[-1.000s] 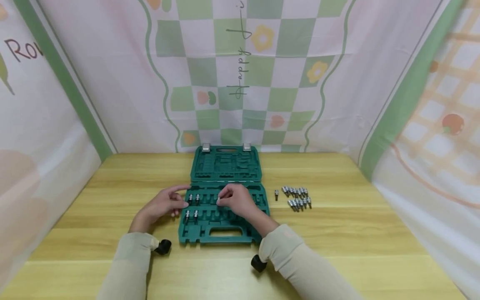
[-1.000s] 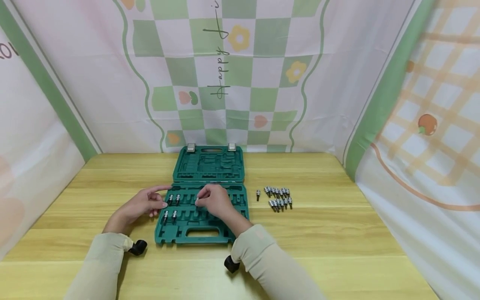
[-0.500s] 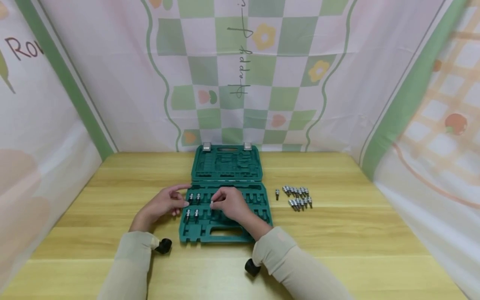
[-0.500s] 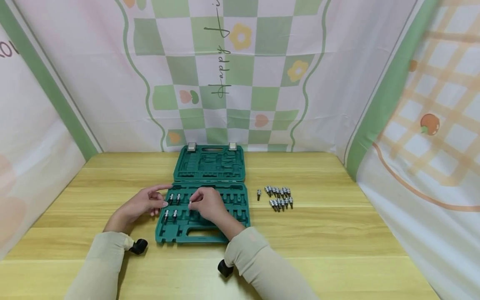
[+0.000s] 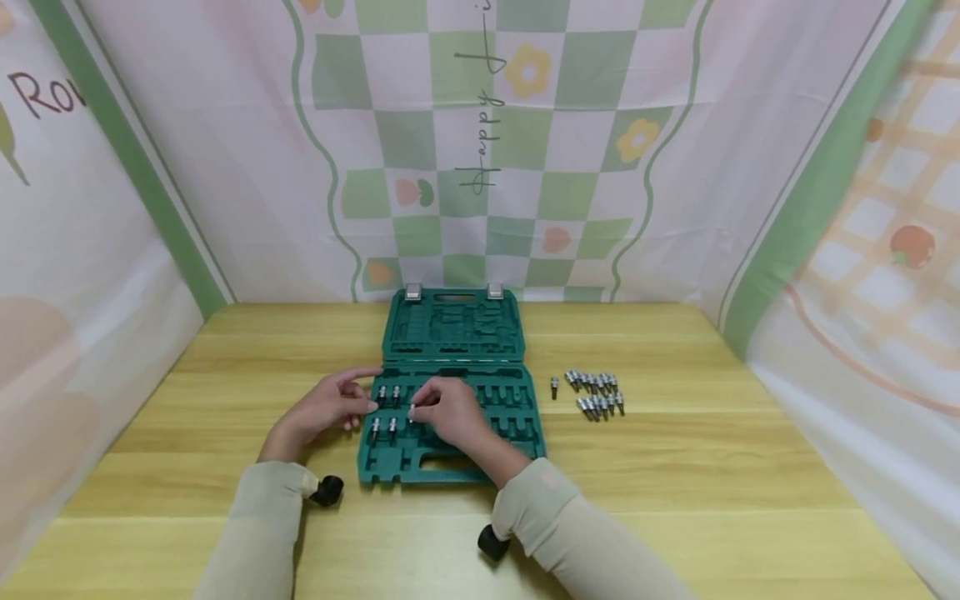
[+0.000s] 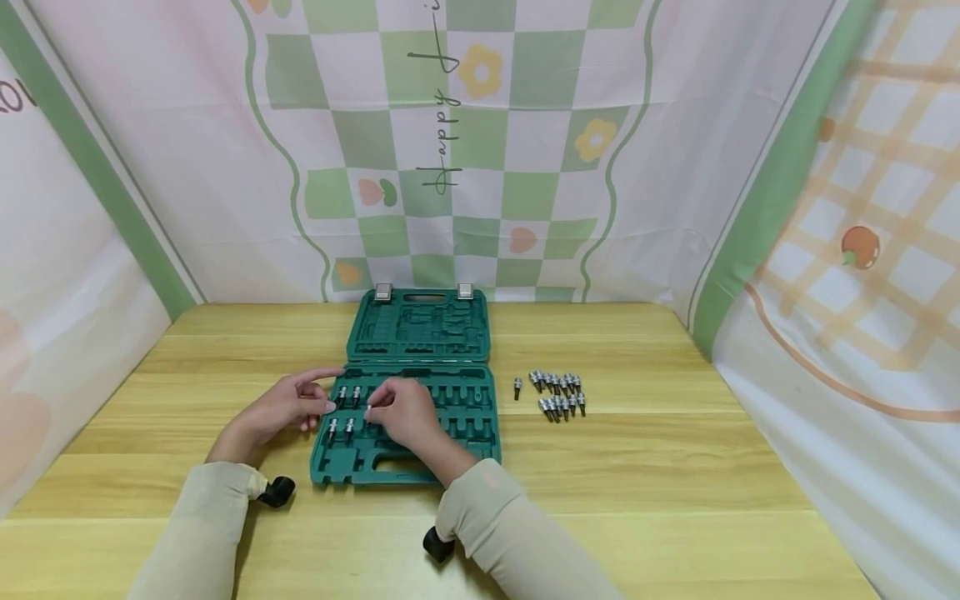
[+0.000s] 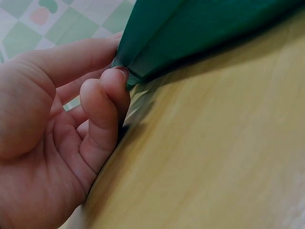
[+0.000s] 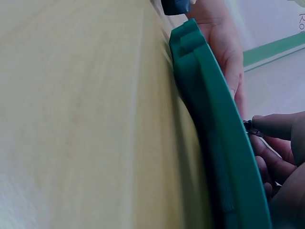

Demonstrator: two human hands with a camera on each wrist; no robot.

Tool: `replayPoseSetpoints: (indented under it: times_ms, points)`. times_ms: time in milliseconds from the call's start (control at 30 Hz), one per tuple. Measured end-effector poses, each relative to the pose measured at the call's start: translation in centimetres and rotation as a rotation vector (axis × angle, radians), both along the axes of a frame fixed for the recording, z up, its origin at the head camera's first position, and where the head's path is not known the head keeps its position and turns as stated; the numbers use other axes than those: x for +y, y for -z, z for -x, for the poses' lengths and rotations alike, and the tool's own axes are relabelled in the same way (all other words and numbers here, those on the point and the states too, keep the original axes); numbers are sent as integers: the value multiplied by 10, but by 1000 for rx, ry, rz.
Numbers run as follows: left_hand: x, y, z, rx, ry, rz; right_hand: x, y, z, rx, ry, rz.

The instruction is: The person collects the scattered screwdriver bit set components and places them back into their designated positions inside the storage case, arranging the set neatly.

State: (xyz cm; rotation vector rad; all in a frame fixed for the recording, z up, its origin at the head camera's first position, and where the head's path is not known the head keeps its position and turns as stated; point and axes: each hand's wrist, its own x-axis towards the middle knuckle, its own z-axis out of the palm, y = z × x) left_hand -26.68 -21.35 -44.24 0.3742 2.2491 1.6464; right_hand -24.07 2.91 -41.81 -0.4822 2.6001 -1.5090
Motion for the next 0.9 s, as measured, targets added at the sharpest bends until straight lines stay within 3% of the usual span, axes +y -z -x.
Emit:
replayPoseSetpoints:
  times_ms: [267, 733, 900]
  points:
    - [1, -1, 0, -5, -1, 1, -3, 3, -3, 34, -18, -26]
    - [1, -1, 0, -5, 2, -10, -1, 1, 1, 112, -80, -191]
    - [0, -1, 0, -4, 8, -6, -1, -2, 2, 90, -102, -222]
